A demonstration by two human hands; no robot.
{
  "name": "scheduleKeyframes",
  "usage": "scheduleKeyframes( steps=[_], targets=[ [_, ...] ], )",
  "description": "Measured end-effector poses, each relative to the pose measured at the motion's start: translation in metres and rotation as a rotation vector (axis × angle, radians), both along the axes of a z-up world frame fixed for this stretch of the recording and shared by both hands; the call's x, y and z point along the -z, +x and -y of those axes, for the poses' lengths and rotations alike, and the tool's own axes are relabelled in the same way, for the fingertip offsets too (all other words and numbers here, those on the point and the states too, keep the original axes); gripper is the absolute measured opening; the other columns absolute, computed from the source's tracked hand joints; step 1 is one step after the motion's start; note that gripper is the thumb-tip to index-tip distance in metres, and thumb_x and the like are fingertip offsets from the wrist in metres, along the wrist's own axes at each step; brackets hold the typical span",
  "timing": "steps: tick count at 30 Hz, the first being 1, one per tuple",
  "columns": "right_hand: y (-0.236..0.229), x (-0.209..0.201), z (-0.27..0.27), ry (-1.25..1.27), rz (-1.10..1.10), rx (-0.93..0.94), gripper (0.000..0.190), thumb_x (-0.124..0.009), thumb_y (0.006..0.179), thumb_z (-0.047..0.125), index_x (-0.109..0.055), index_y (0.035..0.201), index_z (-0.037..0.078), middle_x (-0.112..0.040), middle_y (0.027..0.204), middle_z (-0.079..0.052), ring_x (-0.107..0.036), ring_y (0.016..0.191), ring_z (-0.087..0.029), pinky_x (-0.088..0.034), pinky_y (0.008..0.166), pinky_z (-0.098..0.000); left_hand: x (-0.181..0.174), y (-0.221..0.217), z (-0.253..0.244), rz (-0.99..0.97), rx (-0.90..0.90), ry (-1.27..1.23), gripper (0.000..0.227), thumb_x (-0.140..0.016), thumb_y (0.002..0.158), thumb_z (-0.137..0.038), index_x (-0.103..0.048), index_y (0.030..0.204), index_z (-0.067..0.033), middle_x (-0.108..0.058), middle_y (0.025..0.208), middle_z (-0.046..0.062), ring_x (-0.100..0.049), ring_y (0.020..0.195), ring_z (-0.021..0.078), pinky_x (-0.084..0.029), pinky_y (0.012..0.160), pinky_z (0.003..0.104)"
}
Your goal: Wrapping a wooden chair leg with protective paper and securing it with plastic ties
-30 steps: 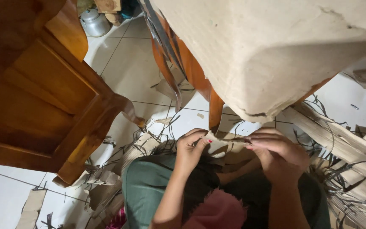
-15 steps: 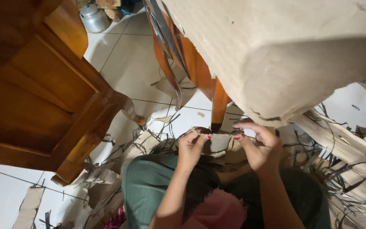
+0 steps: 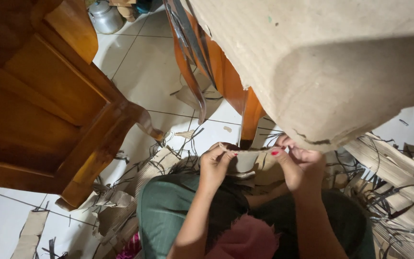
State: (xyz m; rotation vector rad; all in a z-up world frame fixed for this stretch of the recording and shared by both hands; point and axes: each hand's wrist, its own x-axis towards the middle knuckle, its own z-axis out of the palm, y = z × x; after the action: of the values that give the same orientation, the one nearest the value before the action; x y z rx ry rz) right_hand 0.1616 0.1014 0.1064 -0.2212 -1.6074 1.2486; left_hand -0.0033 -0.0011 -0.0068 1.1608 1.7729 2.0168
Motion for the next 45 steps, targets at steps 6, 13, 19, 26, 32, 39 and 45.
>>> scheduleKeyframes(
  steps=[6,13,19,26,32,39,45],
  targets=[
    [-0.003,0.001,-0.003,-0.077,0.241,0.44,0.028,-0.072,0.09,-0.004,-0.065,0.116,-0.009,-0.072,0.104,-0.016,-0.068,0.086,-0.025,-0.054,0.077,-0.0324,-0.019,0.006,-0.001,0.107,-0.051,-0.039,0.015,-0.084,0.081,-0.005,-0.079,0.095,-0.0037,-0.074,0.081,0.01,-0.061,0.085,0.0131,-0.056,0.083,0.038],
    [-0.025,0.027,-0.006,-0.182,0.069,0.344,0.029,-0.07,0.092,-0.014,-0.059,0.119,-0.012,-0.07,0.11,-0.018,-0.069,0.086,-0.022,-0.06,0.078,-0.0287,-0.019,0.011,-0.008,0.099,-0.104,-0.12,0.018,-0.086,0.08,-0.01,-0.08,0.097,-0.0092,-0.073,0.075,0.008,-0.059,0.075,0.0106,-0.055,0.072,0.032],
    [-0.046,0.034,0.011,-0.066,0.009,0.535,0.027,-0.081,0.086,-0.012,-0.071,0.109,-0.001,-0.07,0.091,-0.013,-0.057,0.081,-0.012,-0.056,0.082,-0.0342,-0.019,0.011,-0.009,0.105,-0.125,-0.139,0.019,-0.086,0.08,-0.009,-0.08,0.098,-0.011,-0.071,0.071,0.006,-0.058,0.072,0.0077,-0.055,0.068,0.028],
    [-0.062,0.073,0.027,0.399,0.015,0.539,0.048,-0.071,0.093,0.0,-0.053,0.136,-0.01,-0.057,0.131,-0.025,-0.057,0.125,-0.043,-0.046,0.107,-0.0507,0.003,0.01,-0.014,0.075,-0.128,-0.072,0.036,-0.087,0.078,-0.006,-0.079,0.113,-0.0066,-0.079,0.101,0.017,-0.073,0.101,0.0293,-0.054,0.095,0.043],
    [-0.07,0.141,0.01,0.456,0.114,0.529,0.056,-0.068,0.098,0.008,-0.049,0.144,-0.016,-0.06,0.132,-0.033,-0.061,0.12,-0.049,-0.052,0.097,-0.0498,-0.019,0.024,-0.009,-0.006,-0.001,-0.099,0.042,-0.069,0.094,-0.002,-0.065,0.135,-0.0026,-0.069,0.128,0.024,-0.059,0.125,0.0398,-0.043,0.109,0.055],
    [-0.051,0.128,-0.004,0.268,0.328,0.227,0.05,-0.055,0.103,0.02,-0.05,0.149,-0.001,-0.068,0.131,-0.022,-0.064,0.122,-0.037,-0.051,0.1,-0.0527,0.003,0.008,-0.009,-0.015,0.178,-0.085,0.039,-0.059,0.101,-0.003,-0.062,0.14,-0.0046,-0.063,0.141,0.02,-0.053,0.135,0.0337,-0.042,0.113,0.049],
    [-0.052,0.144,-0.013,0.229,0.258,0.118,0.049,-0.044,0.107,0.016,-0.046,0.151,-0.005,-0.064,0.135,-0.025,-0.06,0.126,-0.037,-0.049,0.103,-0.0548,0.027,0.012,-0.012,0.047,-0.032,-0.038,0.027,-0.076,0.093,-0.012,-0.076,0.12,-0.0112,-0.076,0.119,0.011,-0.068,0.117,0.0244,-0.053,0.101,0.038]
  ],
)
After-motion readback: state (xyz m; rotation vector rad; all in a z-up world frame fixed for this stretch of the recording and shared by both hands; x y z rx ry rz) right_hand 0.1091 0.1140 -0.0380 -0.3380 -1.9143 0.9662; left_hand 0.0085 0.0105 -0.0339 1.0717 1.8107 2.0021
